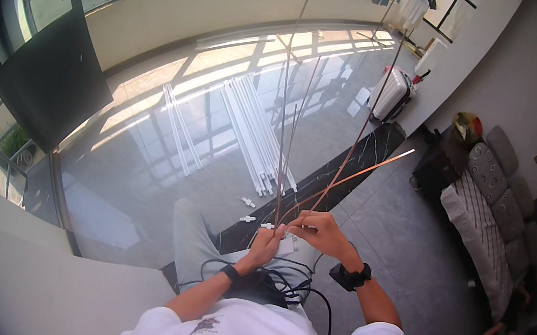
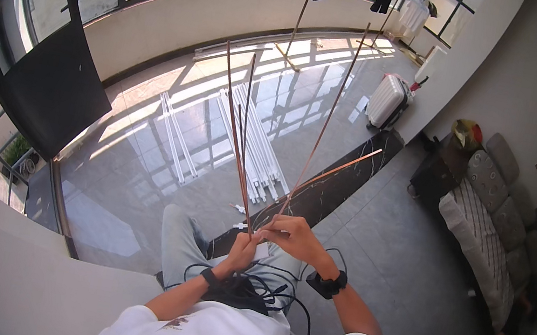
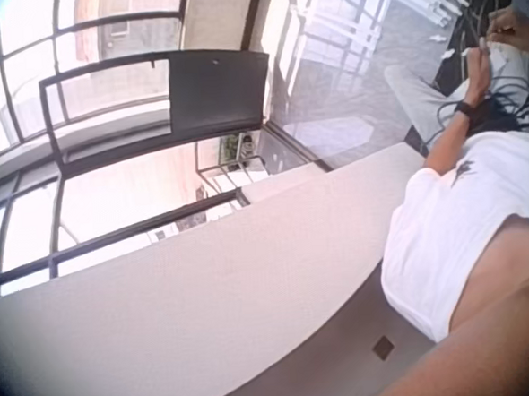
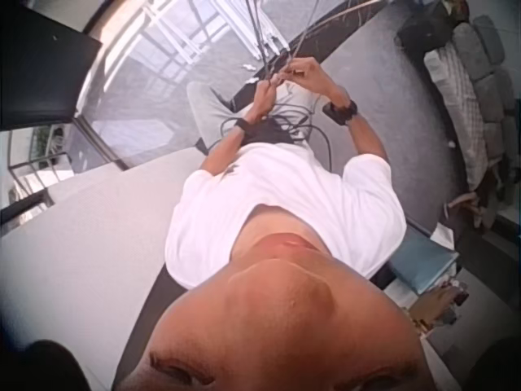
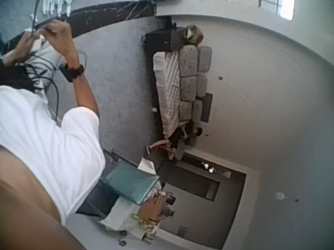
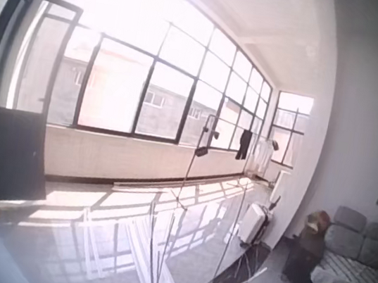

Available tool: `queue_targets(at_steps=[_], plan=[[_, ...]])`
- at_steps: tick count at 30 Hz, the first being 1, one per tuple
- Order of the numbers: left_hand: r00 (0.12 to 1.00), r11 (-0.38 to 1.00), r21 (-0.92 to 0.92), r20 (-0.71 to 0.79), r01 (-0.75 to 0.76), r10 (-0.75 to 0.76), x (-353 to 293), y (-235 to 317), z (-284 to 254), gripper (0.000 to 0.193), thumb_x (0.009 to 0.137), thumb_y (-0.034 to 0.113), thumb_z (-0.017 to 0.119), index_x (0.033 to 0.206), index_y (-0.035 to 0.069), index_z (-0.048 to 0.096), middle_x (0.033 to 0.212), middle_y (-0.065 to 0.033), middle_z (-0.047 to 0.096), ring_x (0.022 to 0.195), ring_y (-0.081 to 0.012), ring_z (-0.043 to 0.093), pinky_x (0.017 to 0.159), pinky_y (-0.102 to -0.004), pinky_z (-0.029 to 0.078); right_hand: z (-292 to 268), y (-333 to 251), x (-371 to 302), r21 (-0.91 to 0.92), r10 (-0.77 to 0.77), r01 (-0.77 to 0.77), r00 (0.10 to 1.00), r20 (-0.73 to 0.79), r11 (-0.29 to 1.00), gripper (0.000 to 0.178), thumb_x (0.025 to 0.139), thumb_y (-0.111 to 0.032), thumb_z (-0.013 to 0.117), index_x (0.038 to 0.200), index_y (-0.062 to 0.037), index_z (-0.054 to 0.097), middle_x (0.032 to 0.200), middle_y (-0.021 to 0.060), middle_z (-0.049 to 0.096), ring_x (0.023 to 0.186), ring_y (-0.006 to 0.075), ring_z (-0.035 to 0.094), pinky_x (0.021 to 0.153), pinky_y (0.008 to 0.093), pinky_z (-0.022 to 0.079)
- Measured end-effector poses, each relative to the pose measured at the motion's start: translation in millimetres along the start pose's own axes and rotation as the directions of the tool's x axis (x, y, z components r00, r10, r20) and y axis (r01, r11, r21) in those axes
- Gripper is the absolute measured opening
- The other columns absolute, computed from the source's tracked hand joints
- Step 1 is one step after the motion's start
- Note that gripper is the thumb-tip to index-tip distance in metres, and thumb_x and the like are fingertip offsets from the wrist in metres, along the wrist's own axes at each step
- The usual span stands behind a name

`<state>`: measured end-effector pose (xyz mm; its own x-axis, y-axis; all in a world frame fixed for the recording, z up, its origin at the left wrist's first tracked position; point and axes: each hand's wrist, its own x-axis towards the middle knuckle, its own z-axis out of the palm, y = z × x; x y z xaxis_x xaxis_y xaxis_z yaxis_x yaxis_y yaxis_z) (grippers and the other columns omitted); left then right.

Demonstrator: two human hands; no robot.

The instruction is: The person is sorting and preparing components for a furniture assembly task, specifically handling long white slats and thin rods.

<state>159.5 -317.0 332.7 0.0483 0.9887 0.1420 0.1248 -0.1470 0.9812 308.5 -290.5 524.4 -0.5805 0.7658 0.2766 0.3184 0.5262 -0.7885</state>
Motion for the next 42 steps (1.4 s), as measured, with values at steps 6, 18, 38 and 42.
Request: queue_targets(at_steps=[6,18,38,42], plan=[[0.999,1.0,0.026,0.031,0.011,-0.012,-3,-5,1,0.056,0.105,0.034,0.038,0.067,-0.005,0.051,0.052,-0.0193,0.042,0.046,-0.0287,0.044,0.052,-0.0435,0.034,4,9,-6,-0.05,-0.072,0.07,0.997,-0.04,0.996,0.009,0.085,-0.005,0.069,0.091,0.0017,0.072,0.08,0.0105,0.068,0.068,0.022,0.062,0.06,0.0303,0.047],[0.999,0.999,-0.036,0.017,-0.032,0.033,-4,-10,3,0.051,0.105,0.031,0.037,0.069,-0.003,0.047,0.056,-0.0184,0.041,0.051,-0.0292,0.041,0.053,-0.0435,0.032,20,26,-8,-0.069,-0.071,0.069,0.997,-0.028,0.995,0.01,0.086,-0.004,0.068,0.092,0.0031,0.068,0.08,0.013,0.067,0.068,0.0259,0.066,0.064,0.032,0.051],[0.997,0.997,-0.01,-0.007,0.077,-0.077,-1,0,-2,0.052,0.104,0.032,0.037,0.069,-0.004,0.048,0.058,-0.0173,0.044,0.053,-0.0278,0.044,0.055,-0.0411,0.035,8,37,-41,0.746,0.287,-0.078,0.945,-0.156,0.661,0.048,0.083,-0.007,0.057,0.131,0.0011,0.05,0.1,0.0035,0.051,0.091,0.0093,0.047,0.082,0.0244,0.041],[0.995,0.997,-0.011,-0.07,0.074,-0.075,3,2,-2,0.053,0.104,0.032,0.038,0.068,-0.005,0.049,0.056,-0.0177,0.044,0.051,-0.0282,0.043,0.054,-0.0417,0.034,22,59,-62,0.869,0.433,-0.252,0.9,0.049,0.425,0.043,0.089,-0.003,0.046,0.132,0.0048,0.05,0.102,0.0054,0.054,0.088,0.0123,0.048,0.083,0.0268,0.043]])
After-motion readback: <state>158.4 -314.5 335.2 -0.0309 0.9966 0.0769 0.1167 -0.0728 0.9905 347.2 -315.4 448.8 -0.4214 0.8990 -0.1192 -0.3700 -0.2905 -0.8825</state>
